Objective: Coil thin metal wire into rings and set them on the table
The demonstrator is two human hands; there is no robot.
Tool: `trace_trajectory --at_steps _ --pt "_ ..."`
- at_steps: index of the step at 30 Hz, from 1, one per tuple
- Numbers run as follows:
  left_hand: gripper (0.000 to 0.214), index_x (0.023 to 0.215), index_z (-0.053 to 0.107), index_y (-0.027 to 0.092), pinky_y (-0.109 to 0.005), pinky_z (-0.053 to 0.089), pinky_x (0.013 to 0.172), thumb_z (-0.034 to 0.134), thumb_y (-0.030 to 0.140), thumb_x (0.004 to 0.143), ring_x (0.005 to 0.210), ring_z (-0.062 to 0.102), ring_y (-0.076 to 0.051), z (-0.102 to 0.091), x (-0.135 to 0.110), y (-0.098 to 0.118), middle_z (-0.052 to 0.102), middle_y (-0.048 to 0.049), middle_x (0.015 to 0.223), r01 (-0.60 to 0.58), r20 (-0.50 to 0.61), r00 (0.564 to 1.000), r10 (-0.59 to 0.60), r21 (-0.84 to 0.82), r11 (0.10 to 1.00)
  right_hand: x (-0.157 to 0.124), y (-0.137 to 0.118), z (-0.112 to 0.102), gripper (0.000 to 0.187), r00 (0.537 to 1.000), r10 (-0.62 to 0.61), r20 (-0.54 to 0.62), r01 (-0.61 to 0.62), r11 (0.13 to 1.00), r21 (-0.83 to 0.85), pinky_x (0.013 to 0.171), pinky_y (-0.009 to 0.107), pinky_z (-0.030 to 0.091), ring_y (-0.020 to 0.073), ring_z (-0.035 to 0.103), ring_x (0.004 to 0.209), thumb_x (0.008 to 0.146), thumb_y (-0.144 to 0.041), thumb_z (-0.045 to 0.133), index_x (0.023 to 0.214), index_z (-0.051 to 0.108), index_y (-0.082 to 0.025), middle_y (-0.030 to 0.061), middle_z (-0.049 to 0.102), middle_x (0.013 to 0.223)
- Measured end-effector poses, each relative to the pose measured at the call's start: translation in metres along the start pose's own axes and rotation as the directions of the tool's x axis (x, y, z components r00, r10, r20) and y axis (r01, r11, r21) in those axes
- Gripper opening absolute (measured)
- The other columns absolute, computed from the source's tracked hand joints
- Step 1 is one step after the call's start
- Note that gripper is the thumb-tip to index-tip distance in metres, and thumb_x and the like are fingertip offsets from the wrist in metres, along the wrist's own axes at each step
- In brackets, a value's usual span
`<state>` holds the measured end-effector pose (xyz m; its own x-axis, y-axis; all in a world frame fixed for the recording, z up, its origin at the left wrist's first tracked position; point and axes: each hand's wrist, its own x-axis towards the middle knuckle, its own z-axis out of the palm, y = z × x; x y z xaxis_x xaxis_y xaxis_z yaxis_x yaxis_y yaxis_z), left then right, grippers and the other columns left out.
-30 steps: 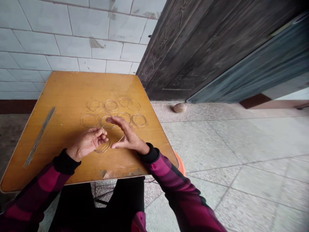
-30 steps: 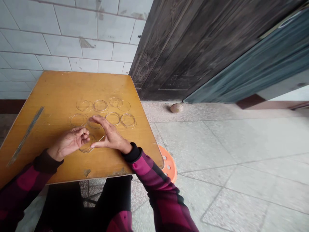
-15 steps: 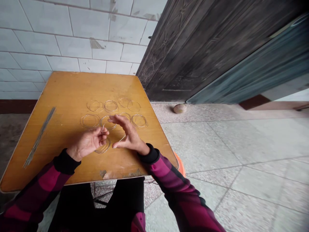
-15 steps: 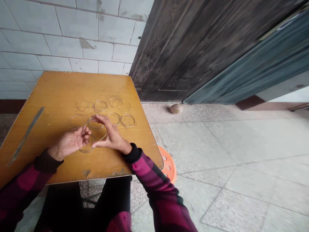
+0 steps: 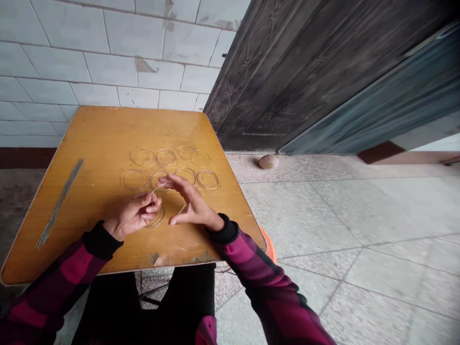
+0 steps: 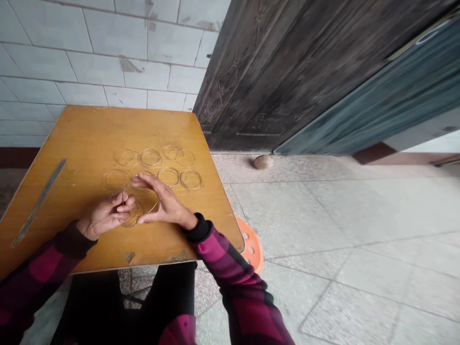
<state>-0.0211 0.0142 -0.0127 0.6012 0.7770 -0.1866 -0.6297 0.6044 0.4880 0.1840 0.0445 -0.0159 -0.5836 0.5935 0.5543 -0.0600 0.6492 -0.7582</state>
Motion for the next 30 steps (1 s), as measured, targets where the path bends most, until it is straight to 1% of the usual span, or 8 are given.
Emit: trace_trajectory --at_steps 4,6,11,13,15,19,25,30 --pt "0.021 0.068 0.071 0.012 -0.010 0.038 0.043 0.088 0.023 0.064 0.054 0.049 -0.002 0.003 -0.002 0.000 0.059 -0.0002 0.068 -0.056 0.019 0.998 0.055 0.036 0.998 0.001 0.001 0.001 0.102 0.999 0.026 -0.038 -0.022 0.996 0.092 0.111 0.048 0.044 0.0275 0.053 0.131 0.069 -0.055 0.079 0.152 0.024 -0.033 0.0134 0.038 0.154" --pt "0.022 0.068 0.071 0.012 -0.010 0.039 0.043 0.089 0.023 0.062 0.054 0.050 -0.003 0.004 -0.002 0.001 0.060 0.0000 0.067 -0.070 0.017 0.997 0.070 0.032 0.997 0.001 0.003 0.002 0.096 0.997 0.027 -0.069 -0.018 0.991 0.129 0.110 0.046 0.046 0.0260 0.055 0.130 0.072 -0.053 0.077 0.151 0.026 -0.034 0.0121 0.038 0.154" --pt "0.022 0.072 0.072 0.013 -0.010 0.048 0.051 0.090 0.015 0.058 0.056 0.058 -0.004 0.002 0.000 0.000 0.067 -0.0012 0.068 -0.133 -0.079 0.988 0.135 0.021 0.991 0.001 0.004 0.002 0.079 0.995 0.038 -0.095 -0.026 0.992 0.123 0.109 0.046 0.047 0.0258 0.055 0.129 0.083 -0.055 0.066 0.150 0.031 -0.034 0.0116 0.033 0.156" --pt "0.023 0.071 0.072 0.012 -0.011 0.050 0.054 0.090 0.014 0.058 0.058 0.061 -0.005 0.002 0.000 -0.002 0.068 -0.0014 0.070 -0.162 -0.107 0.980 0.165 0.036 0.986 0.002 0.002 0.002 0.082 0.994 0.042 -0.104 -0.034 0.997 0.074 0.110 0.048 0.045 0.0277 0.053 0.131 0.081 -0.059 0.066 0.150 0.031 -0.034 0.0118 0.027 0.158" --pt "0.022 0.071 0.071 0.012 -0.012 0.052 0.056 0.089 0.015 0.060 0.060 0.062 -0.005 0.002 0.000 -0.004 0.069 -0.0015 0.073 -0.168 -0.104 0.979 0.173 0.051 0.984 0.002 0.001 0.004 0.092 0.994 0.043 -0.102 -0.039 0.999 0.037 0.110 0.049 0.045 0.0292 0.052 0.131 0.075 -0.063 0.068 0.152 0.028 -0.034 0.0125 0.022 0.160" --pt "0.020 0.072 0.068 0.014 -0.016 0.051 0.058 0.086 0.018 0.066 0.061 0.060 -0.006 0.002 -0.002 -0.009 0.065 0.0003 0.071 -0.144 -0.068 0.987 0.149 0.064 0.987 0.001 0.003 0.008 0.106 0.995 0.043 -0.085 -0.043 0.999 0.011 0.110 0.048 0.046 0.0291 0.054 0.130 0.067 -0.064 0.073 0.154 0.019 -0.034 0.0140 0.024 0.159" --pt "0.023 0.067 0.065 0.014 -0.017 0.045 0.056 0.086 0.022 0.066 0.062 0.055 -0.007 0.004 -0.002 -0.010 0.061 0.0007 0.067 -0.157 -0.044 0.986 0.163 0.106 0.982 0.001 0.002 0.007 0.103 0.995 0.012 -0.095 -0.017 0.999 -0.045 0.109 0.048 0.047 0.0286 0.056 0.127 0.069 -0.061 0.075 0.153 0.021 -0.034 0.0133 0.028 0.157" --pt "0.026 0.064 0.063 0.014 -0.017 0.043 0.055 0.086 0.023 0.066 0.059 0.051 -0.006 0.005 -0.002 -0.010 0.057 0.0016 0.063 -0.124 -0.031 0.991 0.127 0.090 0.988 0.000 0.000 0.006 0.105 0.996 -0.001 -0.094 -0.009 0.994 -0.105 0.109 0.049 0.047 0.0292 0.056 0.127 0.070 -0.062 0.074 0.154 0.019 -0.034 0.0137 0.029 0.157"
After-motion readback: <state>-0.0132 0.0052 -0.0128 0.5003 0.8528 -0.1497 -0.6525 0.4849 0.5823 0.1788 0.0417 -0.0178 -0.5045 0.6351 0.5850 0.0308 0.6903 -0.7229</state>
